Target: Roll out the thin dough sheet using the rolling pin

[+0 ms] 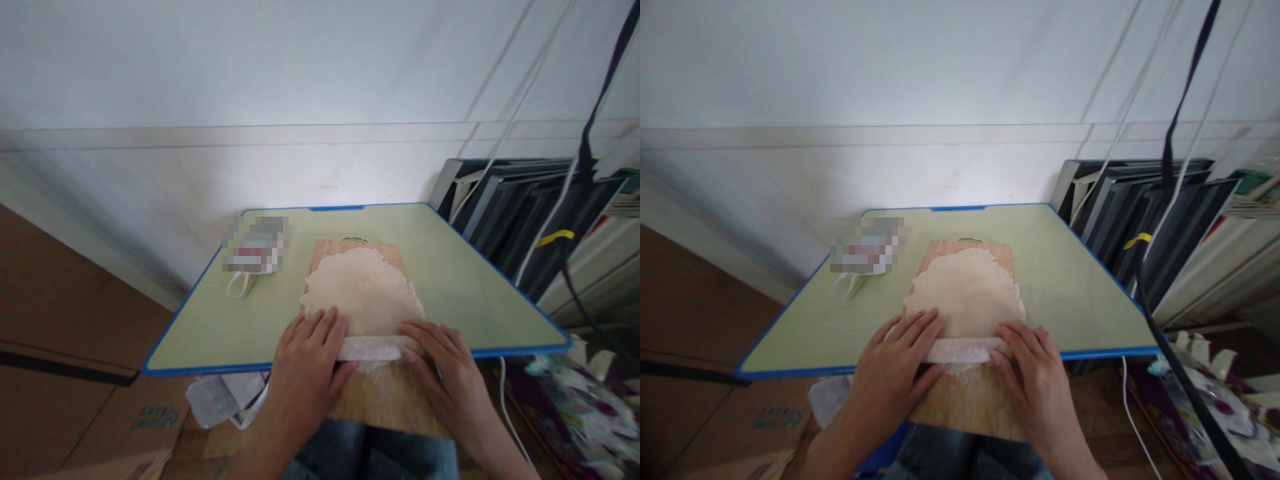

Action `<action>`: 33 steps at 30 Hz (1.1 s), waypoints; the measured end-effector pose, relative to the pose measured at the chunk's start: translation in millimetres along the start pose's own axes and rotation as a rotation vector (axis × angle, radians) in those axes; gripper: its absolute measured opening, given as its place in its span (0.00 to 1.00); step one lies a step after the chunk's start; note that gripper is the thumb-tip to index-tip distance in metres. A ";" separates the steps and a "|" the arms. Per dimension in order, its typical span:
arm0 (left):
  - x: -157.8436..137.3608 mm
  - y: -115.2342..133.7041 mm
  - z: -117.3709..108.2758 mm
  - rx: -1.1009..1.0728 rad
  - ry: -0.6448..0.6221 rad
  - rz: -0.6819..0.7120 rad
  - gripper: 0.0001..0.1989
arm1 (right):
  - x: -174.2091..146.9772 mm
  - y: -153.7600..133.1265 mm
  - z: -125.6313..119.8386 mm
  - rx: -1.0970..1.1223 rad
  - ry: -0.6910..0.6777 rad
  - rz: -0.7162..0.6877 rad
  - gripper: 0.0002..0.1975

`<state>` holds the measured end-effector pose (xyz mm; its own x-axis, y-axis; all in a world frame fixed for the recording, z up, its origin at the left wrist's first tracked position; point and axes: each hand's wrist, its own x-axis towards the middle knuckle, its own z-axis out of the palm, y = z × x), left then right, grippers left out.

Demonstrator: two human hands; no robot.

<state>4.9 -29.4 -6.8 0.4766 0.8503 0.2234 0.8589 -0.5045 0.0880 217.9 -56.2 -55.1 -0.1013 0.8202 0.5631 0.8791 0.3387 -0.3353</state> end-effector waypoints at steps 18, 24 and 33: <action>5.1 -1.9 0.4 0.007 -0.022 0.003 0.26 | 2.9 2.4 -1.3 0.041 0.009 -0.032 0.15; -4.1 0.3 4.9 0.005 0.059 0.006 0.24 | -2.8 -0.7 -2.8 0.052 0.032 -0.017 0.15; -12.9 0.1 8.7 -0.004 0.121 0.048 0.20 | -7.9 -4.0 -7.2 0.061 0.045 -0.016 0.15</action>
<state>0.5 -39.1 -18.1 0.4906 0.8012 0.3426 0.8348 -0.5449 0.0788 218.5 -67.4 -52.7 -0.0930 0.7935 0.6014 0.8472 0.3804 -0.3709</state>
